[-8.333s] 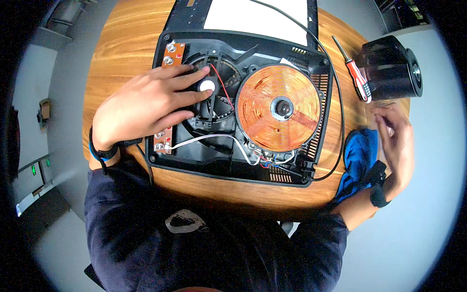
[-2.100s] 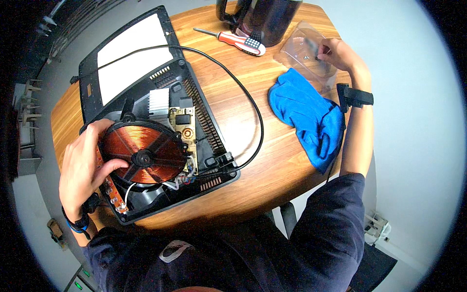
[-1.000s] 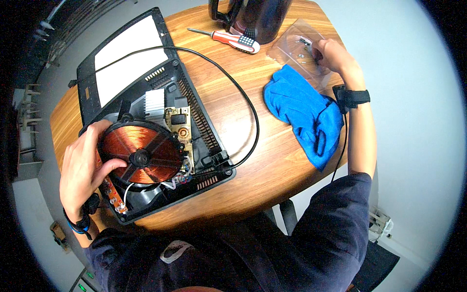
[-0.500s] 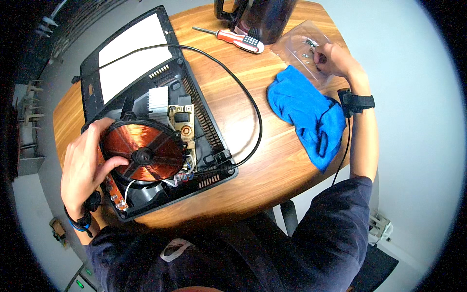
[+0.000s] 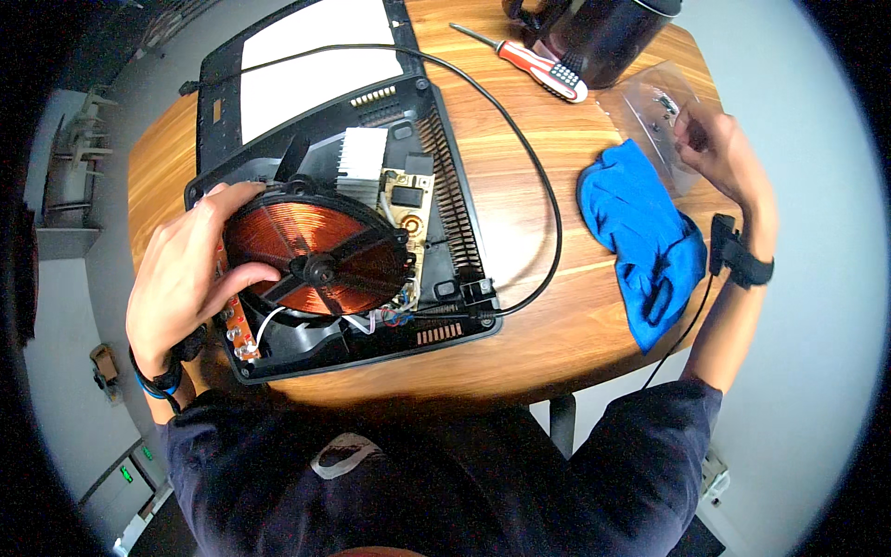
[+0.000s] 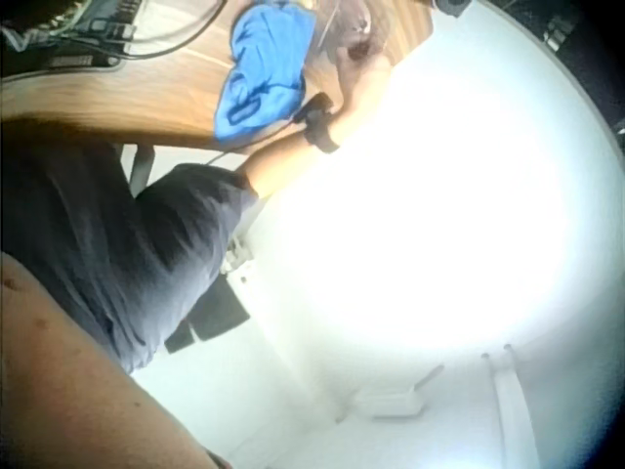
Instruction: The person works on the internal components of a disassembled electronic device, likely a coffee machine. They use a screwdriver to tighten screws on a circuit board and a heating element, while also adjusting wires and a fan assembly.
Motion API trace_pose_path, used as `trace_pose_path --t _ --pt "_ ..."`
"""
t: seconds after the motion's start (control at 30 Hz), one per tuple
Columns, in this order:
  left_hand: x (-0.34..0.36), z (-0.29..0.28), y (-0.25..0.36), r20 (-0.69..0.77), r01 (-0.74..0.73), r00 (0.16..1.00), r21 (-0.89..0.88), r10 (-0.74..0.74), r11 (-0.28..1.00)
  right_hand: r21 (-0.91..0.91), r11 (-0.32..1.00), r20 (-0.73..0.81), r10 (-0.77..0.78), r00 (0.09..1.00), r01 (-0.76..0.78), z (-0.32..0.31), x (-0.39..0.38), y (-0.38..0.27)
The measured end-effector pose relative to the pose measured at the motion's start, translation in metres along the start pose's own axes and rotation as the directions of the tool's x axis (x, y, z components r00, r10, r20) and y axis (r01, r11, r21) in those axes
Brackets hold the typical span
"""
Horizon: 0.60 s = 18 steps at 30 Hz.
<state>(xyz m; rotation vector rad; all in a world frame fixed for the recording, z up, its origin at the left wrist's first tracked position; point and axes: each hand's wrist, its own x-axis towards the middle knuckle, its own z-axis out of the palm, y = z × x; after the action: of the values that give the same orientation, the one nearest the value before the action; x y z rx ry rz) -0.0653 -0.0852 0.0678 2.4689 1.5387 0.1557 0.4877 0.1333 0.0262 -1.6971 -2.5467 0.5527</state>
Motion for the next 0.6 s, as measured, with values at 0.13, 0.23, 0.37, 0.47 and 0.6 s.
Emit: trace_pose_path --t 0.13,0.23,0.37,0.47,0.6 --pt "0.0 -0.001 0.0 0.006 0.0 1.0 -0.028 0.0 1.0 0.04 0.986 -0.091 -0.157 0.983 0.161 0.0 -0.015 -0.033" --pt "0.001 0.001 -0.004 0.015 0.025 1.0 -0.084 -0.024 0.996 0.01 0.962 -0.044 -0.272 0.961 0.272 0.002 -0.019 -0.089" --pt "0.0 0.008 -0.011 -0.04 0.019 0.999 -0.145 -0.025 0.989 0.074 0.853 -0.039 -0.515 0.856 0.517 0.033 -0.007 -0.142" --pt "0.003 0.014 -0.022 -0.036 0.042 0.998 -0.319 -0.056 0.947 0.268 0.816 -0.015 -0.528 0.849 0.512 0.051 -0.002 -0.178" --pt "0.002 0.018 -0.028 0.013 0.169 0.982 -0.513 -0.189 0.842 0.303 0.752 0.02 -0.62 0.785 0.586 0.064 0.016 -0.198"
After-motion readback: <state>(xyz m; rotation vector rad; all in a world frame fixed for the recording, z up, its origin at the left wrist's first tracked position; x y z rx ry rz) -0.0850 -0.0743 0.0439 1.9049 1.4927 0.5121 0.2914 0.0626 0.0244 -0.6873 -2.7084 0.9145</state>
